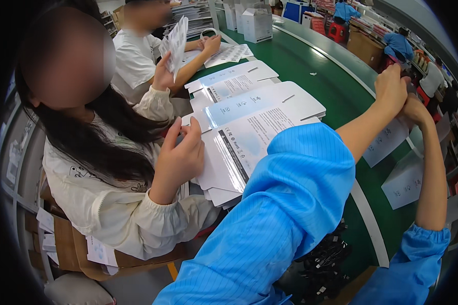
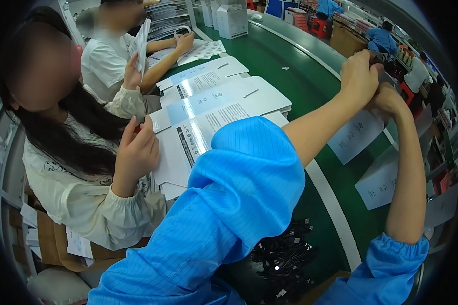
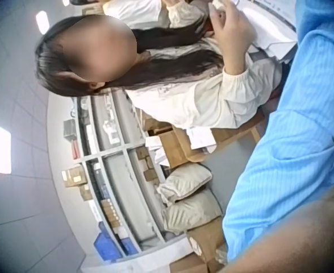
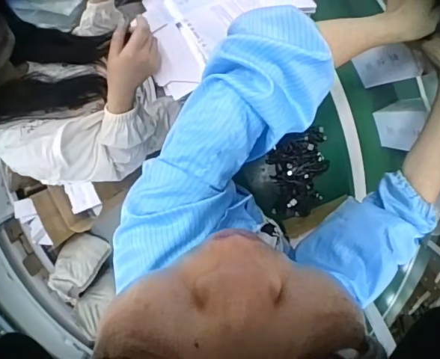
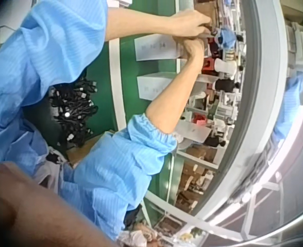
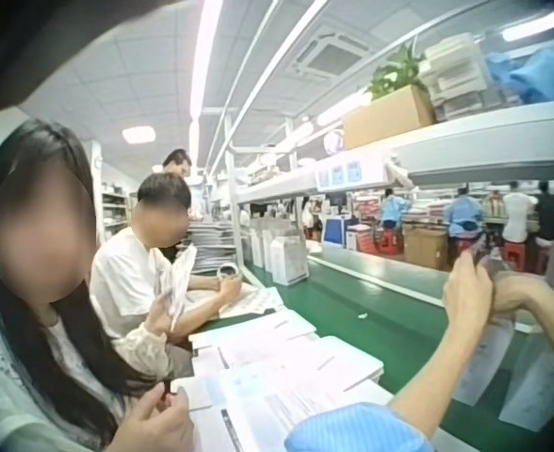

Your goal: Packaging black power cables and small electronic accessories into white cardboard boxes on a factory assembly line.

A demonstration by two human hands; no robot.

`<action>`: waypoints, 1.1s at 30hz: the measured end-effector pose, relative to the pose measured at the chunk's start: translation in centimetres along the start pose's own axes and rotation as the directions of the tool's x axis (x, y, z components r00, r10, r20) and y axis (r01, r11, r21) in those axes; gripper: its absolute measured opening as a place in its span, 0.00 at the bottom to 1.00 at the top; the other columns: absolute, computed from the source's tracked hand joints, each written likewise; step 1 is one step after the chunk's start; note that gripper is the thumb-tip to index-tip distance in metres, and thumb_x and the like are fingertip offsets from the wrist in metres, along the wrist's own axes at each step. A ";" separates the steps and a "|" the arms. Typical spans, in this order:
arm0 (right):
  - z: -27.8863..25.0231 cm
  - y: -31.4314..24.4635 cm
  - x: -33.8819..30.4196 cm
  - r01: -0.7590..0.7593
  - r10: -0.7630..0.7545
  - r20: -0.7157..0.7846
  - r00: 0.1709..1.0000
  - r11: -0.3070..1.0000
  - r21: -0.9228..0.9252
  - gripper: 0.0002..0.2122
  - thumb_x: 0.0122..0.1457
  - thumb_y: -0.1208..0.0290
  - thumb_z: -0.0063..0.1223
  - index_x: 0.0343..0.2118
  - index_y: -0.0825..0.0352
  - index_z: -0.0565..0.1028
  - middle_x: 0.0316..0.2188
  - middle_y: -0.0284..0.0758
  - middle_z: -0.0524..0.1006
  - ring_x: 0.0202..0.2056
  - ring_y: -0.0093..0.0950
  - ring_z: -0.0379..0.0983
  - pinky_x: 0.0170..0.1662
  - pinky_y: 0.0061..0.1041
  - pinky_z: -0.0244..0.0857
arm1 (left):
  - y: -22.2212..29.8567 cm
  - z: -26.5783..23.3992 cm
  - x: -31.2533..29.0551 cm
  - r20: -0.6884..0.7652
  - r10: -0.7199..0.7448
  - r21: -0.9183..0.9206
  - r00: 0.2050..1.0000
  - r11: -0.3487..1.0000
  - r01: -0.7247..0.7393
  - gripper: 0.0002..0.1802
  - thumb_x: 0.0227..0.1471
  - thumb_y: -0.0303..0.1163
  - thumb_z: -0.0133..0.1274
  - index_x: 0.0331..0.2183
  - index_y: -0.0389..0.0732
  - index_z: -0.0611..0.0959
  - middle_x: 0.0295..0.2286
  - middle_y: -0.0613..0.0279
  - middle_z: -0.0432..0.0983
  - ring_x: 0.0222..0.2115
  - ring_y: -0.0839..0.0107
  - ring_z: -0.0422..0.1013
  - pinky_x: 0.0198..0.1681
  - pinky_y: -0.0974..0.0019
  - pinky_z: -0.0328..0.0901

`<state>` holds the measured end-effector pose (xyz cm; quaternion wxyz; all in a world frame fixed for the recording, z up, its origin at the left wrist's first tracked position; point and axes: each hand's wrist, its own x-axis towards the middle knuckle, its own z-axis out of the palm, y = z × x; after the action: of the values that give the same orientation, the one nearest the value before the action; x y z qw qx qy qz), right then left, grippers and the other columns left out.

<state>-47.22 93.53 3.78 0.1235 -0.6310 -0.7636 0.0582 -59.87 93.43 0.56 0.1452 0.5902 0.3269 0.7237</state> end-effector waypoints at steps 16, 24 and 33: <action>5.7 -1.8 -6.5 0.123 -0.239 -0.499 0.833 0.959 -0.254 0.18 0.47 0.75 0.55 0.44 0.70 0.72 0.33 0.52 0.75 0.35 0.47 0.74 0.37 0.39 0.67 | -0.2 -0.5 -0.6 -0.032 0.159 0.165 0.987 0.975 -0.151 0.09 0.44 0.31 0.56 0.28 0.36 0.80 0.29 0.48 0.77 0.36 0.50 0.72 0.37 0.53 0.66; 8.7 -1.8 -11.0 0.257 -0.420 -0.439 0.794 0.887 -0.384 0.20 0.48 0.83 0.49 0.47 0.74 0.68 0.44 0.53 0.70 0.45 0.49 0.68 0.48 0.38 0.63 | -0.3 2.0 -1.1 0.786 0.239 0.173 0.570 0.799 -0.575 0.12 0.42 0.38 0.57 0.31 0.43 0.84 0.31 0.51 0.78 0.36 0.55 0.74 0.40 0.56 0.68; 5.0 -3.0 -18.8 0.342 -0.462 -0.399 0.792 0.877 -0.337 0.22 0.46 0.86 0.50 0.48 0.71 0.68 0.49 0.48 0.68 0.51 0.43 0.65 0.53 0.35 0.61 | 1.6 4.8 -2.3 0.949 -0.206 0.314 0.238 0.679 -0.664 0.18 0.45 0.44 0.56 0.37 0.46 0.84 0.34 0.53 0.79 0.37 0.55 0.75 0.40 0.56 0.69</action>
<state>-48.10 74.92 -2.52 0.2339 -0.4581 -0.8291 -0.2193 -54.39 92.26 0.27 -0.0387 0.9486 0.3089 0.0572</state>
